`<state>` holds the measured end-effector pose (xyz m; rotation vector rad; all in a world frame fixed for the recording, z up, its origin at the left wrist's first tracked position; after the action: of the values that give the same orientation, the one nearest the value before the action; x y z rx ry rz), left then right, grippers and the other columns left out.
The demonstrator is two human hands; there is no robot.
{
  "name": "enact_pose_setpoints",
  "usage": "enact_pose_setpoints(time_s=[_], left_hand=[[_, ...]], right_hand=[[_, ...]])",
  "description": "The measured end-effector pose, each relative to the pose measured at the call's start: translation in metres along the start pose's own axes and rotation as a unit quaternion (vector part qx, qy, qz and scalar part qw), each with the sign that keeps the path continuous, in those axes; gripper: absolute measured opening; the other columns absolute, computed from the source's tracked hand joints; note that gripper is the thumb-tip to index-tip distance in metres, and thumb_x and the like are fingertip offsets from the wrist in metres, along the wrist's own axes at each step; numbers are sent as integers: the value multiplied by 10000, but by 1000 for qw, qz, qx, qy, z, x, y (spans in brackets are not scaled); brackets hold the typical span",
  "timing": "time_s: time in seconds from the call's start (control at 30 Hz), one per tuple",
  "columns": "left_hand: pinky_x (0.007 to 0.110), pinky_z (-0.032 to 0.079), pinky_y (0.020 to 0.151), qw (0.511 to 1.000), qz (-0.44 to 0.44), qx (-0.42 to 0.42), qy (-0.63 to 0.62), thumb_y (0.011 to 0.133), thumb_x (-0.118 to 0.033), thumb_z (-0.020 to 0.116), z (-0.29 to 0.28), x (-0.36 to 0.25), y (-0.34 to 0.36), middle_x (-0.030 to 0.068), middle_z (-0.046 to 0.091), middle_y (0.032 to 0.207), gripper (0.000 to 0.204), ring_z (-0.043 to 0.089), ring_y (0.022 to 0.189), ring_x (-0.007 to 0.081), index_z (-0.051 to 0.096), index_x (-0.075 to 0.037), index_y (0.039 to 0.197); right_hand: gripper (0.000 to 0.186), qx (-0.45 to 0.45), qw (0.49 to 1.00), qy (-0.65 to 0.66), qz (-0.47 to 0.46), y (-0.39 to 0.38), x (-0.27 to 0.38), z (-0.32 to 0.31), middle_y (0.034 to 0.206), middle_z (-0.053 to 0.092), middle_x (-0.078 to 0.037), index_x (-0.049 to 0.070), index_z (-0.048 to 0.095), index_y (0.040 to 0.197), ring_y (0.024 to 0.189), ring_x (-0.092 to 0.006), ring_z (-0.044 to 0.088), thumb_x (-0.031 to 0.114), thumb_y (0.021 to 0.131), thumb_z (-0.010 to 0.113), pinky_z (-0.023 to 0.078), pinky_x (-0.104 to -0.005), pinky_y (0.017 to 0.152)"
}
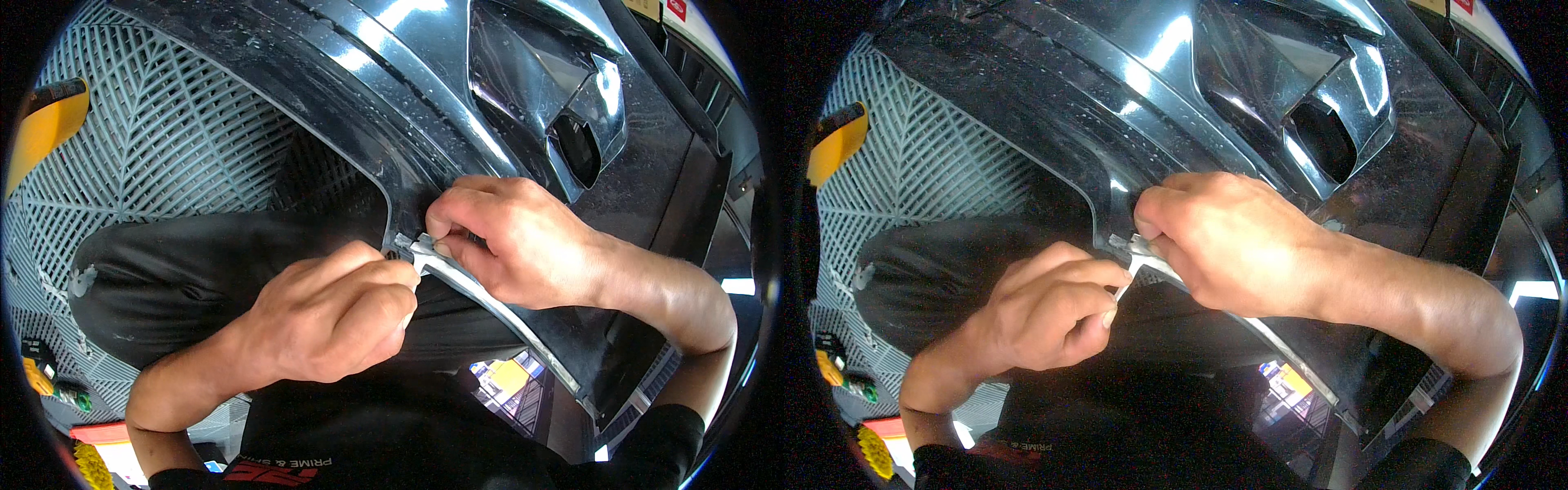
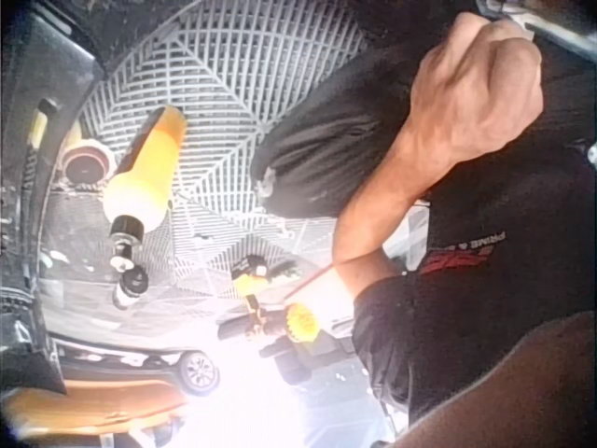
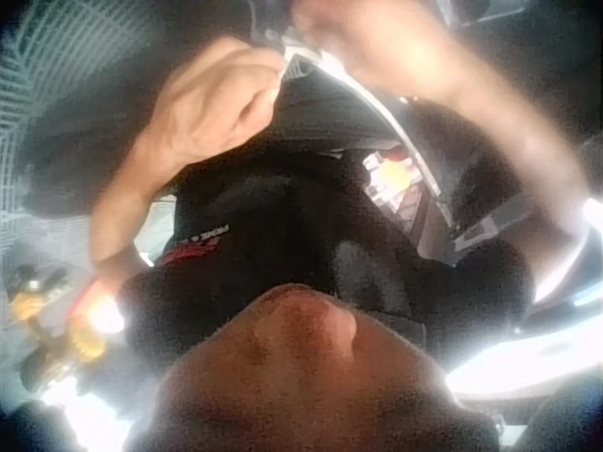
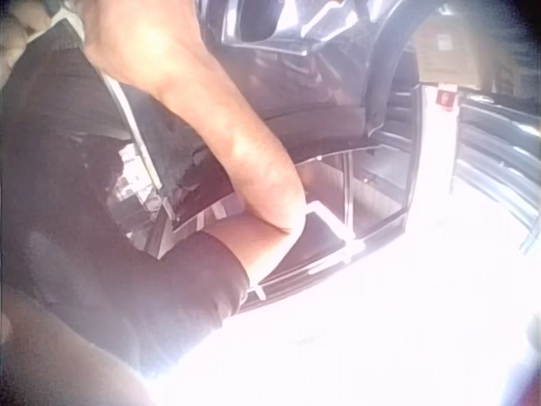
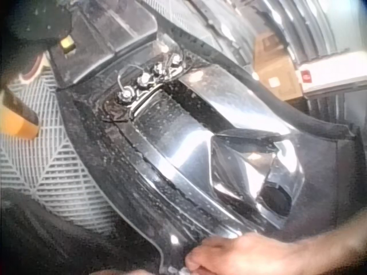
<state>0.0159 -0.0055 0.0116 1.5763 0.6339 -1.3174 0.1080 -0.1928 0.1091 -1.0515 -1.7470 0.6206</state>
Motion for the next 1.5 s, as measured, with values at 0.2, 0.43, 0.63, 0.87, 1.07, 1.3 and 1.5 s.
enact_pose_setpoints(time_s=[0.2,0.43,0.63,0.87,1.07,1.3,1.5], left_hand=[[332,567,639,1000,-3,0,1,789,-10,742,0,1,0,101,683,999,256,662,778,239,561,-43,968],[337,582,652,1000,-3,-3,-9,783,-13,754,-4,4,5,139,708,1042,262,682,799,258,581,-27,979],[343,594,651,1000,-4,0,-19,789,-15,763,-1,3,0,166,715,1073,271,691,805,272,586,-12,993],[338,591,641,1000,0,-1,-9,782,-18,770,0,5,-1,158,711,1064,287,686,804,268,584,-13,1000],[339,577,642,1000,-6,1,-12,779,-9,763,-1,4,-1,134,704,1050,280,665,795,255,570,-29,982],[338,567,635,1000,-11,-6,-16,777,-14,760,0,4,0,113,694,1019,281,654,774,245,554,-43,965],[336,559,625,1000,-9,-8,-16,783,-21,754,-1,4,1,102,691,982,274,647,753,239,548,-51,961]], right_hand=[[118,55,996,-56,28,-5,7,-6,955,679,-181,-17,640,1009,828,-379,726,17,910,695,586,-443,727],[123,42,999,1,19,-2,-2,-14,937,705,-159,-1,662,1018,866,-360,741,14,907,713,580,-453,749],[149,19,999,22,14,1,-1,-11,911,707,-145,23,658,1009,875,-347,731,16,892,748,577,-435,765],[139,3,1000,1,3,2,-2,-4,921,698,-128,29,658,1006,888,-339,724,24,896,742,578,-435,774],[135,-9,1000,12,0,2,-4,-6,925,700,-124,31,661,1010,896,-334,723,22,897,735,576,-431,771],[137,13,1000,-3,1,0,-4,-8,928,691,-136,25,654,1008,898,-353,713,34,903,741,568,-450,779],[100,40,999,5,36,-3,-5,-10,931,678,-199,5,634,978,941,-442,679,80,922,668,548,-525,840]])
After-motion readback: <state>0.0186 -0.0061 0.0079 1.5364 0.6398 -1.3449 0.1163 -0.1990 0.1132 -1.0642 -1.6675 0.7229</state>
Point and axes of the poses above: each hand's wrist, its own y-axis towards the middle knuckle, its own z-axis out of the palm, x = y × z, the point moved 2 cm from there along y, towards the middle knuckle
